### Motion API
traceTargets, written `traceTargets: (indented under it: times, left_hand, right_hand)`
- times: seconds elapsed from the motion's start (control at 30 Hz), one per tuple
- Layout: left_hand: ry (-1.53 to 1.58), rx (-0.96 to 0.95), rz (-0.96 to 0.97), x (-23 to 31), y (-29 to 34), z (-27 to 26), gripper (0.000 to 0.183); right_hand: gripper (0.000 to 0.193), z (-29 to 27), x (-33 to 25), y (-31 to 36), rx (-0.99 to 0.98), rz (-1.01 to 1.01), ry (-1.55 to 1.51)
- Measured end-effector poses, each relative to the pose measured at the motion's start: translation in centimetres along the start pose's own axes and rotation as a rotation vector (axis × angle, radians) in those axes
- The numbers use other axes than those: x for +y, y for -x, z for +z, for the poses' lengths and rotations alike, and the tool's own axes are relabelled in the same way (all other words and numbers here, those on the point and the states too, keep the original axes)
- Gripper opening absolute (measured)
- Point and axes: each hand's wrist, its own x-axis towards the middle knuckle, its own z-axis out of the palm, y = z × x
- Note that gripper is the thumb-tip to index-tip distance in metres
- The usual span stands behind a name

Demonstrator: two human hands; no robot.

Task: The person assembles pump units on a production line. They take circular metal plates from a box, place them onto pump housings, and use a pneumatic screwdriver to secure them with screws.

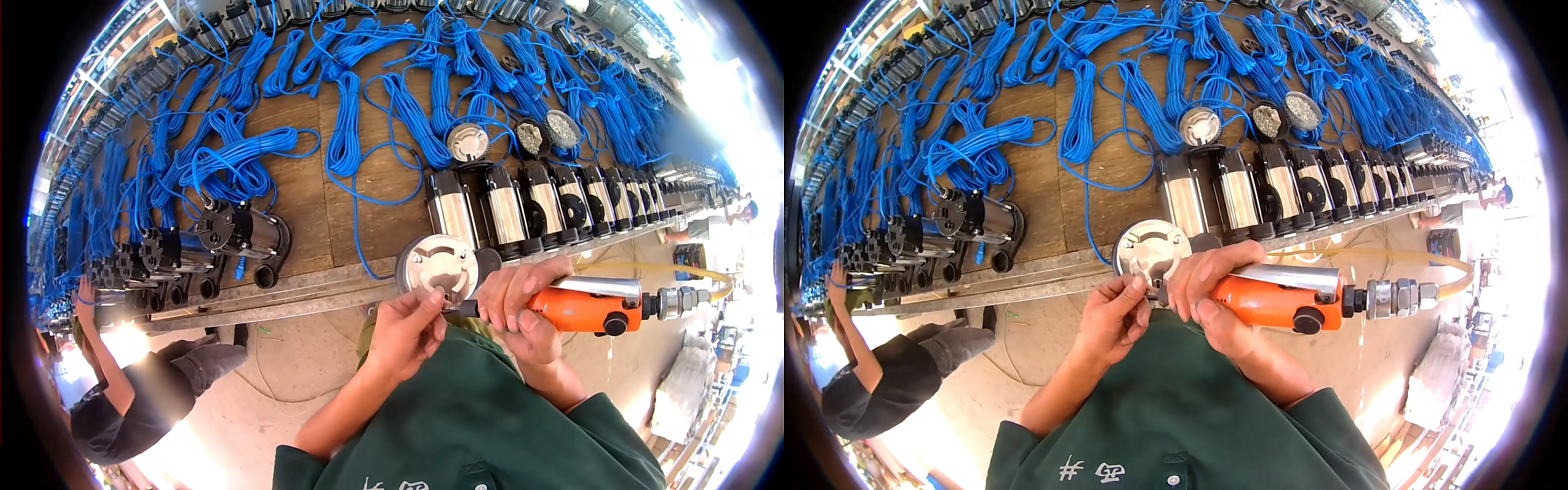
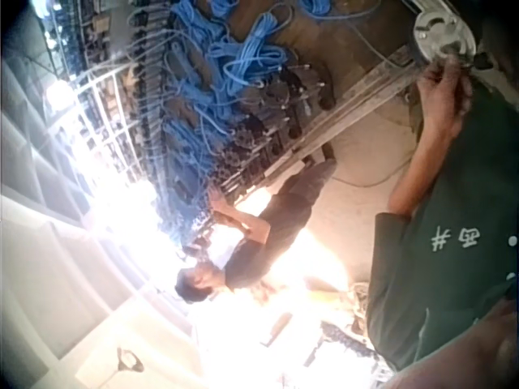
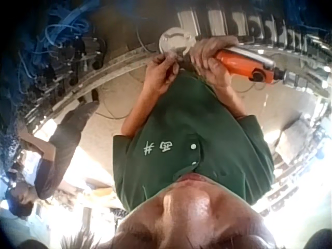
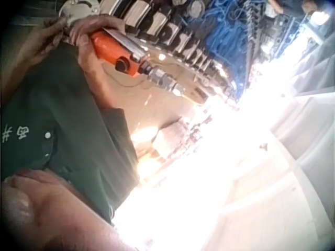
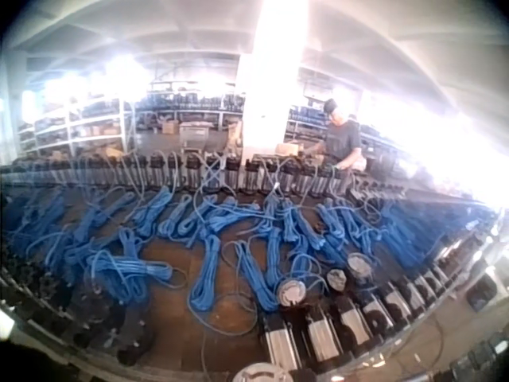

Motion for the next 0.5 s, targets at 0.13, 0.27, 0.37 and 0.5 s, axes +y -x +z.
traceTargets:
  times: [0.13,0.27,0.37,0.5]
  left_hand:
    - [-0.593,-0.079,0.281,0.4,0.2,-0.1,0.025]
    - [-0.796,-0.077,0.337,-0.1,-0.2,-0.8,0.035]
    - [-0.819,-0.047,0.377,-0.4,-0.6,-1.2,0.037]
    - [-0.894,0.042,0.498,-0.3,-0.7,-1.2,0.042]
  right_hand:
    - [0.026,-1.0,0.8,0.7,0.048,-0.011,0.096]
    - [0.026,-1.8,2.0,1.3,0.024,0.03,0.149]
    - [0.027,-1.4,2.2,1.2,0.022,0.024,0.168]
    - [0.023,-0.4,2.2,1.1,0.062,0.091,0.26]
